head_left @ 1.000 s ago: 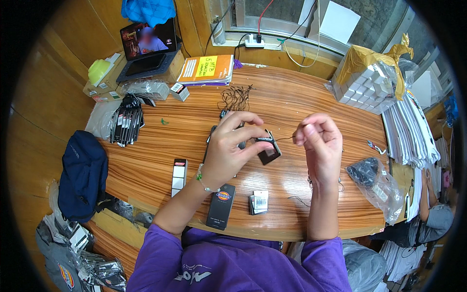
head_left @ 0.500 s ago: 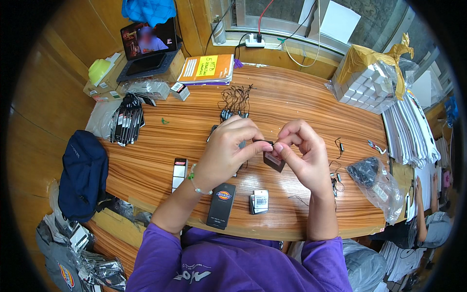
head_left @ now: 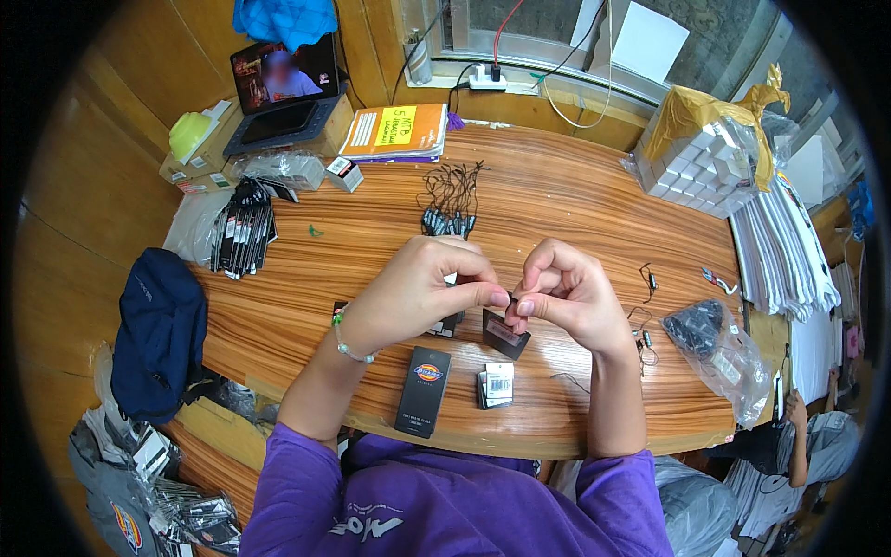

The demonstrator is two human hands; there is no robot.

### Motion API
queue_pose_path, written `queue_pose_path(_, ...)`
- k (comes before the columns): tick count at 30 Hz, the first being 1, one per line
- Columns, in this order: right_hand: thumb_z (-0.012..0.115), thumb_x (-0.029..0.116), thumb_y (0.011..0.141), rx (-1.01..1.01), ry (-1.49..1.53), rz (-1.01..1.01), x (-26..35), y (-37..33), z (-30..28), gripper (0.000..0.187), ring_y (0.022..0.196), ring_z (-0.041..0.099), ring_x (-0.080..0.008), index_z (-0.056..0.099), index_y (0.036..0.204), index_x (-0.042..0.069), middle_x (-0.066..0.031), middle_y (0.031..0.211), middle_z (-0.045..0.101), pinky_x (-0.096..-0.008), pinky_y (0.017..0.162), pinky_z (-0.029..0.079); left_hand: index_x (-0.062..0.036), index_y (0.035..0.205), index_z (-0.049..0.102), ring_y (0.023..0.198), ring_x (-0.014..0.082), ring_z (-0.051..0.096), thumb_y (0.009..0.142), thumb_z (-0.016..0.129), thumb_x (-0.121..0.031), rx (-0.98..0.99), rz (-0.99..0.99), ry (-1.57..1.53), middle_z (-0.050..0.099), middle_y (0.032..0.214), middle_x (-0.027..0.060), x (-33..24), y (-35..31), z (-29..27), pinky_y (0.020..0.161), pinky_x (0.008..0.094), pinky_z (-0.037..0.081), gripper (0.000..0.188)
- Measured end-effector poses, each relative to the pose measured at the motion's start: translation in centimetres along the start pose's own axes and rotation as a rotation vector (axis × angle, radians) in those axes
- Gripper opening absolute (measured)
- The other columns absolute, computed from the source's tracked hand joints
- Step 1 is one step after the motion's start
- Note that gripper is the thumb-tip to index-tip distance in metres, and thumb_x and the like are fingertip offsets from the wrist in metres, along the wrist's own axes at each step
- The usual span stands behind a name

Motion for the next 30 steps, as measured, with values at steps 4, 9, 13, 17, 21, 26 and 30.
queue_pose_path(4,0.060,0.001,0.083,0.002,0.034,0.048,-0.6,0.4,-0.3,0.012,0.065,0.060,-0.0104,0.049,0.087,0.001,-0.0080,0.073,0.062,-0.0210,0.058,0.049,-0.0015,0.073,0.065,0.066,0.0151,0.052,0.077,0.066,-0.013,0.007,0.033,-0.018,0.058,0.066,0.0050,0.0,0.1,-0.2,0.063,0.0282,0.040,0.012)
queue_pose_path(9,0.063,0.002,0.081,-0.002,0.011,0.063,-1.2,0.5,-0.3,0.011,0.063,0.058,-0.0096,0.052,0.083,0.000,-0.0069,0.071,0.062,-0.0210,0.057,0.047,-0.0010,0.073,0.065,0.066,0.0147,0.053,0.077,0.066,-0.013,0.058,0.020,-0.058,0.058,0.066,0.0057,-0.3,0.2,-0.1,0.064,0.0281,0.040,0.012)
queue_pose_path(13,0.063,0.001,0.080,0.009,0.000,0.045,-1.4,0.8,-0.2,0.011,0.063,0.058,-0.0095,0.053,0.084,0.000,-0.0064,0.071,0.062,-0.0213,0.057,0.047,-0.0007,0.073,0.065,0.065,0.0140,0.053,0.077,0.065,-0.012,0.097,-0.023,-0.065,0.058,0.066,0.0059,0.0,0.2,0.3,0.064,0.0274,0.040,0.012)
queue_pose_path(17,0.061,0.006,0.083,0.010,0.023,0.038,-1.6,0.9,0.0,0.009,0.065,0.057,-0.0091,0.054,0.084,0.000,-0.0057,0.072,0.061,-0.0205,0.059,0.046,-0.0002,0.073,0.065,0.065,0.0138,0.053,0.077,0.065,-0.013,0.116,-0.017,-0.103,0.058,0.066,0.0056,0.0,0.4,0.3,0.065,0.0278,0.040,0.014)
queue_pose_path(21,0.056,0.016,0.089,-0.076,-0.045,0.015,-1.2,1.5,0.1,0.016,0.068,0.055,-0.0080,0.056,0.084,0.000,-0.0045,0.075,0.060,-0.0200,0.063,0.045,0.0004,0.078,0.064,0.066,0.0167,0.054,0.078,0.066,-0.026,0.028,-0.079,-0.078,0.058,0.067,0.0075,1.6,1.7,-0.9,0.062,0.0289,0.041,0.027)
queue_pose_path(26,0.052,0.018,0.091,-0.101,0.074,0.058,-2.8,1.3,-2.0,0.019,0.068,0.053,-0.0083,0.057,0.085,0.001,-0.0039,0.076,0.058,-0.0214,0.062,0.044,-0.0027,0.106,0.051,0.100,0.0254,0.049,0.079,0.063,-0.038,-0.226,0.198,0.124,0.051,0.100,0.0120,1.2,1.2,-1.2,0.088,0.0355,0.037,0.046)
queue_pose_path(30,0.051,0.018,0.091,-0.169,0.366,-0.081,-2.3,1.5,-3.0,0.019,0.064,0.052,-0.0094,0.057,0.083,0.001,-0.0048,0.074,0.058,-0.0219,0.062,0.044,-0.0016,0.117,0.037,0.110,0.0262,0.047,0.084,0.060,-0.030,-0.095,0.174,-0.015,0.049,0.110,0.0162,2.6,-0.2,2.5,0.094,0.0364,0.035,0.049)
Point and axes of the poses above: each hand's wrist, its own y-axis towards the middle knuckle, its own z-axis out of the palm, x = y × z, the point moved 8 cm from there along y, towards the middle knuckle
